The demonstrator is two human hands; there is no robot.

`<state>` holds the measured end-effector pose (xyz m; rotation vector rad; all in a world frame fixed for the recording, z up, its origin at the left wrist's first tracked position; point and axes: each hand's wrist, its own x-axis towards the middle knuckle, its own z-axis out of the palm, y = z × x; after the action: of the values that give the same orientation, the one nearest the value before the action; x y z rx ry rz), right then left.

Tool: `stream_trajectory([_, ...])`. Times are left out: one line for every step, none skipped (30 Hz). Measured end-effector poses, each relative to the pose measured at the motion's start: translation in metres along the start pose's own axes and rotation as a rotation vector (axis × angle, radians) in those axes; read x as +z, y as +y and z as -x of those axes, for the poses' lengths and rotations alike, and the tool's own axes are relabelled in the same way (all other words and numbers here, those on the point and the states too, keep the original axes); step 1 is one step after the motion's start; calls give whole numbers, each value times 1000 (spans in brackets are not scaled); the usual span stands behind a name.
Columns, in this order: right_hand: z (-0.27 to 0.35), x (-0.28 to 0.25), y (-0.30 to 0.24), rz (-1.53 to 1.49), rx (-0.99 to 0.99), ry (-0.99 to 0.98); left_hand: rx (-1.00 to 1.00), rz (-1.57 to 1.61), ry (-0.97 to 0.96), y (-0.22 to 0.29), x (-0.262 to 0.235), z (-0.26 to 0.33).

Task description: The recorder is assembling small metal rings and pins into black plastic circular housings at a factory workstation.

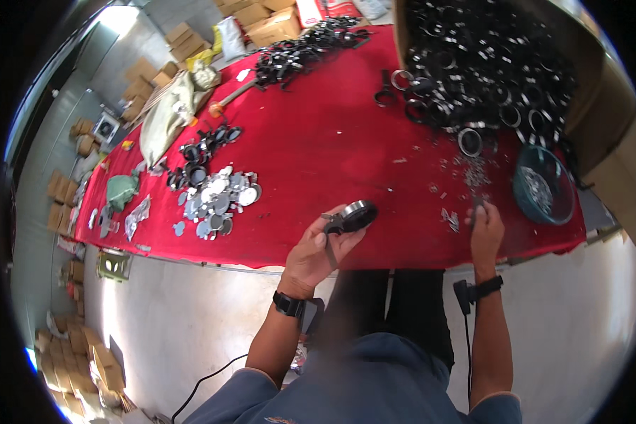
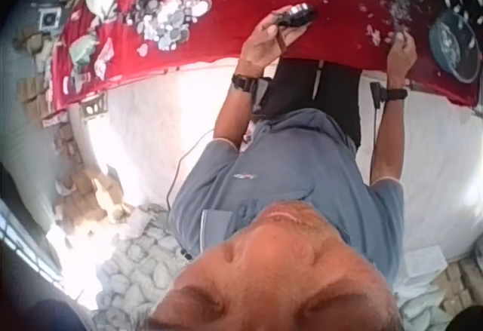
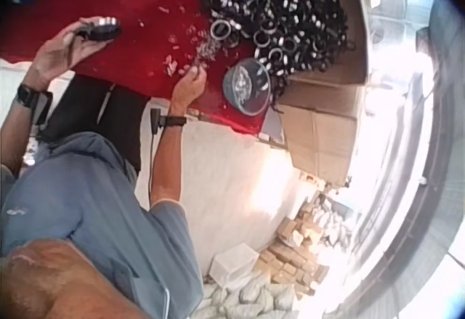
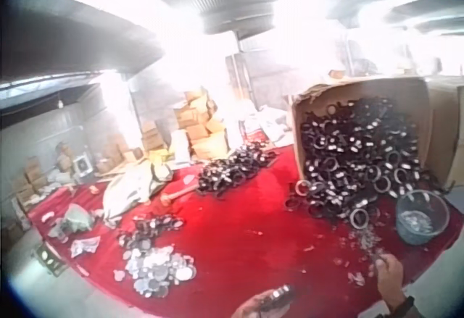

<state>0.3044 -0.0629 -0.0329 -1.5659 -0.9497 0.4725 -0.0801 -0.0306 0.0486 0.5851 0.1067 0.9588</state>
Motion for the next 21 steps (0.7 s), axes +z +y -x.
stream_trajectory([1, 1, 4, -17, -7, -22, -24, -48, 121, 3, -9, 10])
stream_trajectory([0, 2, 8, -51, 8, -30, -48, -95, 242, 7, -19, 19])
stream_trajectory([1, -1, 9, -78, 25, -31, -37, -165, 242, 14, -29, 26])
stream_trajectory([2, -2, 10, -89, 20, -42, -24, -175, 247, 27, -33, 28])
stream_trajectory([3, -5, 10, -58, 14, -38, 18, -265, 288, 43, -39, 28])
stream_trajectory([4, -9, 11, -24, 7, -28, 58, -352, 325, 61, -43, 25])
stream_trajectory([3, -12, 16, -12, 2, -31, 89, -437, 375, 85, -52, 21])
stream_trajectory([4, -13, 17, -17, -6, -31, 119, -519, 422, 114, -62, 13])
stream_trajectory([4, -15, 19, -12, 5, -21, 228, -550, 493, 145, -76, 1])
stream_trajectory([4, -13, 18, -14, 16, -21, 345, -585, 569, 184, -88, -6])
stream_trajectory([4, -4, 15, -26, -11, -54, 485, -707, 624, 241, -101, -1])
stream_trajectory([5, 2, 12, -40, -14, -76, 616, -827, 676, 288, -111, 7])
stream_trajectory([5, 3, 12, -36, -28, -69, 705, -812, 820, 315, -117, 11])
stream_trajectory([4, 4, 13, -29, -42, -52, 789, -790, 955, 328, -123, 7])
stream_trajectory([4, -1, 16, -21, -37, -33, 774, -786, 941, 320, -132, -1])
stream_trajectory([5, -7, 18, -8, -37, -26, 804, -1080, 1131, 306, -140, -7])
stream_trajectory([6, -13, 20, 5, -36, -20, 826, -1383, 1315, 293, -148, -9])
stream_trajectory([2, 5, 13, -46, -49, -64, 699, -1719, 1397, 329, -168, 49])
stream_trajectory([4, 5, 13, -58, -35, -72, 713, -1804, 1399, 312, -187, 63])
stream_trajectory([9, -9, 16, -35, -13, -45, 593, -1932, 1458, 280, -189, 44])
stream_trajectory([10, -13, 16, -30, -9, -32, 526, -2085, 1414, 269, -194, 54])
